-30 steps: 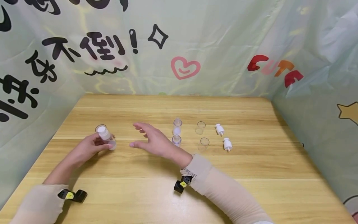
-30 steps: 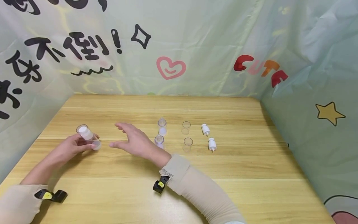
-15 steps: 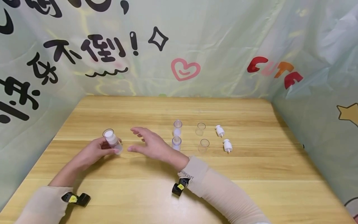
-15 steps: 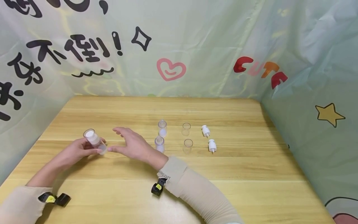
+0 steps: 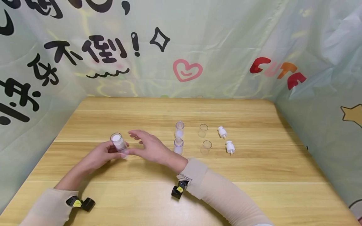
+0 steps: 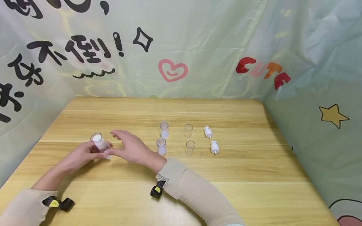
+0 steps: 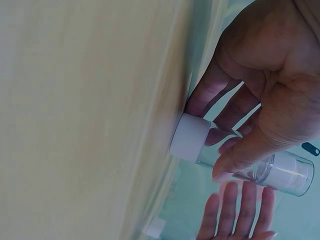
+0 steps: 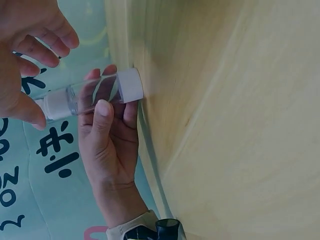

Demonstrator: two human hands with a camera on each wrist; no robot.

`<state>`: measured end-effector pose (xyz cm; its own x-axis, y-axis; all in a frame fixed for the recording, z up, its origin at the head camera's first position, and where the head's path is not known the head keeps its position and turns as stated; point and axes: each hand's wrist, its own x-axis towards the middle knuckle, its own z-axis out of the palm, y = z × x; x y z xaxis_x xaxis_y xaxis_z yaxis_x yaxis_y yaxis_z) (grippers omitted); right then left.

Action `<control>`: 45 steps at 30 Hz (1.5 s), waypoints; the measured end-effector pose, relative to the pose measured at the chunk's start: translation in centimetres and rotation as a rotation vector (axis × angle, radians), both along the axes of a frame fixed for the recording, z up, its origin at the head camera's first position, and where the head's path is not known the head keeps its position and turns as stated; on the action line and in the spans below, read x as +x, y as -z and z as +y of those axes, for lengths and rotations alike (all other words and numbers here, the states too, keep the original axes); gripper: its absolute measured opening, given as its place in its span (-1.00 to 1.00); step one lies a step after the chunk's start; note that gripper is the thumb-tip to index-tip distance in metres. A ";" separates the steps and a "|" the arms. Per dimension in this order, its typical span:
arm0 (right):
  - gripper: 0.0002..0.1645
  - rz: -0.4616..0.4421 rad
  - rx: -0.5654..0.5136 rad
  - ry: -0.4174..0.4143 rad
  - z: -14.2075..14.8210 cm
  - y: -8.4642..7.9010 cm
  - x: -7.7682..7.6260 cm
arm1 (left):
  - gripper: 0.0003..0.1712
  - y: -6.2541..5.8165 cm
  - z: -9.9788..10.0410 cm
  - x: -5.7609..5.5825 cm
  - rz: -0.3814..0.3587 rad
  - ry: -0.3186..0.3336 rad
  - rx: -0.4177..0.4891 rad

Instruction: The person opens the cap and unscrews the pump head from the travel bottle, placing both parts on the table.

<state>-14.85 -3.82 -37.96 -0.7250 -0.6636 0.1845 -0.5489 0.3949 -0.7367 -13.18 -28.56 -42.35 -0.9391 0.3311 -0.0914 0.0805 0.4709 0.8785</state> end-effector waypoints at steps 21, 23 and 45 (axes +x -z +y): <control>-0.40 0.034 -0.099 -0.033 -1.1 0.1 0.5 | -0.58 0.2 2.0 0.5 0.014 0.060 0.042; -0.43 0.028 -0.106 -0.026 -1.0 0.1 0.5 | -0.59 0.2 2.2 0.5 0.008 0.073 0.059; -0.52 0.080 -0.013 0.014 1.3 -0.3 2.0 | -0.57 0.2 4.5 1.1 0.001 0.180 0.079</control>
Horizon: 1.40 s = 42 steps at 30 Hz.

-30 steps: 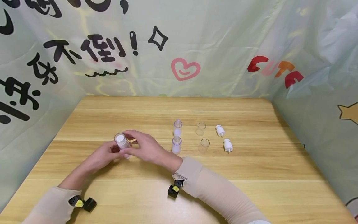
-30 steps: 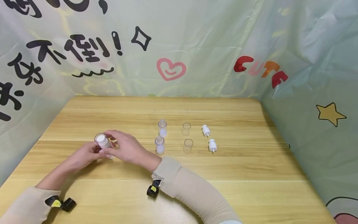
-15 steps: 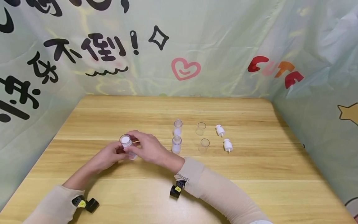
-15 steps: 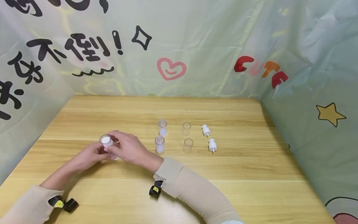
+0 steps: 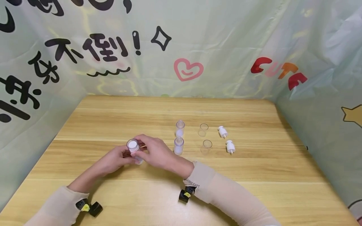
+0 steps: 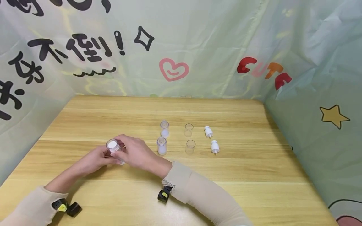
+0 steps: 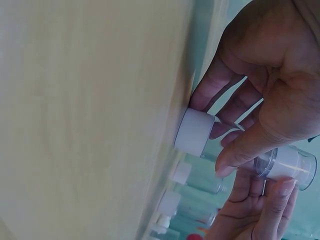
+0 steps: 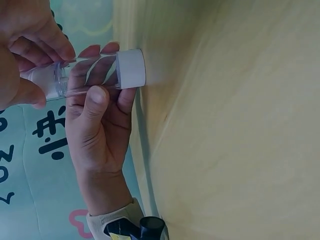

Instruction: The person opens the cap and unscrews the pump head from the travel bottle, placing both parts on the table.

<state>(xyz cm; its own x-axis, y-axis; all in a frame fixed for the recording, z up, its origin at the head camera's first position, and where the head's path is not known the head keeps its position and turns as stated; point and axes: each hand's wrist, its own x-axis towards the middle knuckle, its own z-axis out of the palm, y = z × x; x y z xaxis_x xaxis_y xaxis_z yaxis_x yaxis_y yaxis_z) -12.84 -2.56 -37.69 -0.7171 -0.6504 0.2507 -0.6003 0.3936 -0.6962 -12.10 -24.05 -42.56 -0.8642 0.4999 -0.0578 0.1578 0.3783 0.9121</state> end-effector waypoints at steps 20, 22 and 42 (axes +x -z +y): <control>-0.54 0.061 0.048 0.004 2.7 -0.2 1.4 | -0.65 -0.1 2.3 0.5 0.001 0.064 -0.005; -0.54 0.065 0.045 -0.004 3.0 -0.2 1.5 | -0.65 -0.1 2.6 0.6 0.009 0.069 -0.008; -0.51 0.034 0.044 -0.051 6.0 -0.3 2.2 | -0.71 -0.2 5.3 0.9 0.012 0.119 -0.008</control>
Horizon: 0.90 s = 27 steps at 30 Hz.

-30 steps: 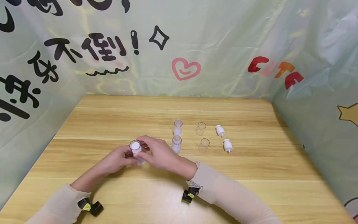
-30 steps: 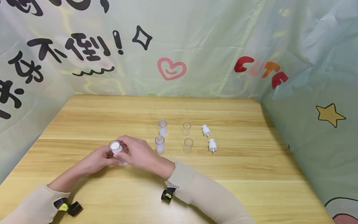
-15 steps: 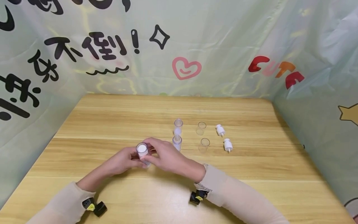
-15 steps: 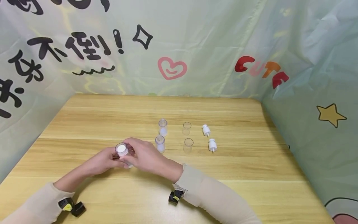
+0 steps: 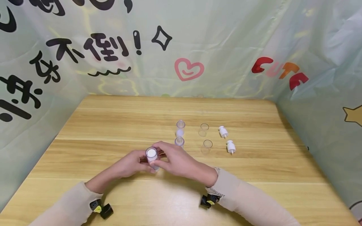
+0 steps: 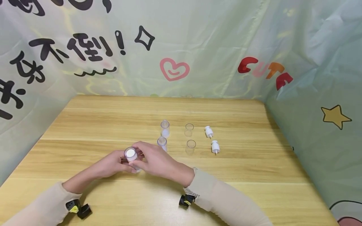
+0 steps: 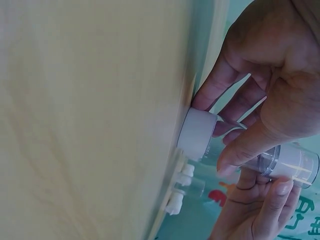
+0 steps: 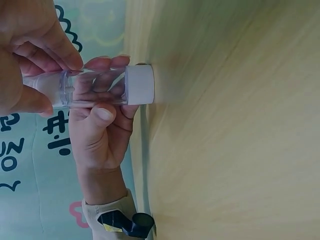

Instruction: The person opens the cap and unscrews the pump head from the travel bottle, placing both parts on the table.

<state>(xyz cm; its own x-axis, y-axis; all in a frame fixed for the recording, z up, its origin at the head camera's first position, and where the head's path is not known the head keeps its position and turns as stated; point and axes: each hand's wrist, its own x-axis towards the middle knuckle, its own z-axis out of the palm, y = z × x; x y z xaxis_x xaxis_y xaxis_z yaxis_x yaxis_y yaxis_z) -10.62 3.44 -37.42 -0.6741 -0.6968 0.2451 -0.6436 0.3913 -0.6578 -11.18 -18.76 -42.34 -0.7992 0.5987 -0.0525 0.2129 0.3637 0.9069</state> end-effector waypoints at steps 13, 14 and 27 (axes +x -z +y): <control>-0.52 -0.019 0.016 -0.030 2.4 -0.1 0.1 | -0.67 0.1 2.4 -0.1 0.002 0.052 0.015; -0.52 -0.030 0.015 -0.030 2.6 -0.1 0.1 | -0.67 0.1 2.5 -0.1 0.001 0.057 0.013; -0.53 -0.099 0.016 -0.030 5.1 -0.4 0.1 | -0.65 0.0 4.8 -0.3 -0.017 0.091 0.001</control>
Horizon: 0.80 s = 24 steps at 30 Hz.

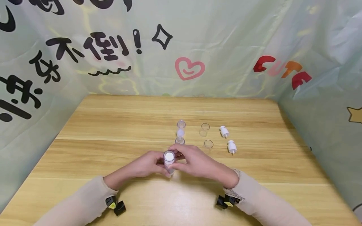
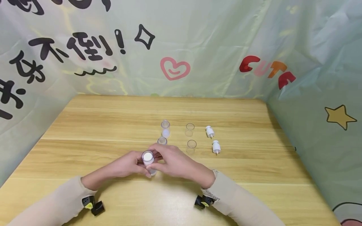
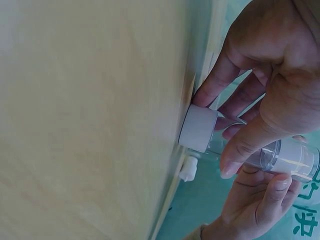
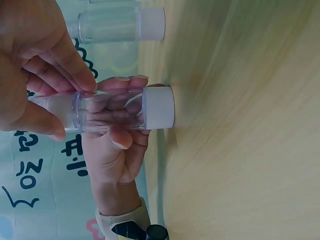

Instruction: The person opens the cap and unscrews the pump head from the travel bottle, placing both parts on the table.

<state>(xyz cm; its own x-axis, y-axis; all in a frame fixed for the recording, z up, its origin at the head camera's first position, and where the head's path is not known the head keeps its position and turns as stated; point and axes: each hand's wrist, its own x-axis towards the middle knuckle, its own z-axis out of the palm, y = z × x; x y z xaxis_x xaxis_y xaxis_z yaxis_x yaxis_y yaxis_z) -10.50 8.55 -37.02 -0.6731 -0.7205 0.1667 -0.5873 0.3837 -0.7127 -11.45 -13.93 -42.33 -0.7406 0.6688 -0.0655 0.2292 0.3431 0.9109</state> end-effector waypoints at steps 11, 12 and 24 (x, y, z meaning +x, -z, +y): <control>-0.54 -0.006 -0.020 -0.010 1.8 -0.1 0.3 | -0.63 -0.1 1.8 0.0 -0.042 0.039 0.033; -0.54 -0.008 -0.026 -0.013 2.0 -0.1 0.3 | -0.63 -0.1 2.0 0.0 -0.048 0.043 0.039; -0.56 -0.024 -0.032 -0.016 3.0 0.0 0.2 | -0.59 0.0 3.0 0.1 -0.071 0.080 0.092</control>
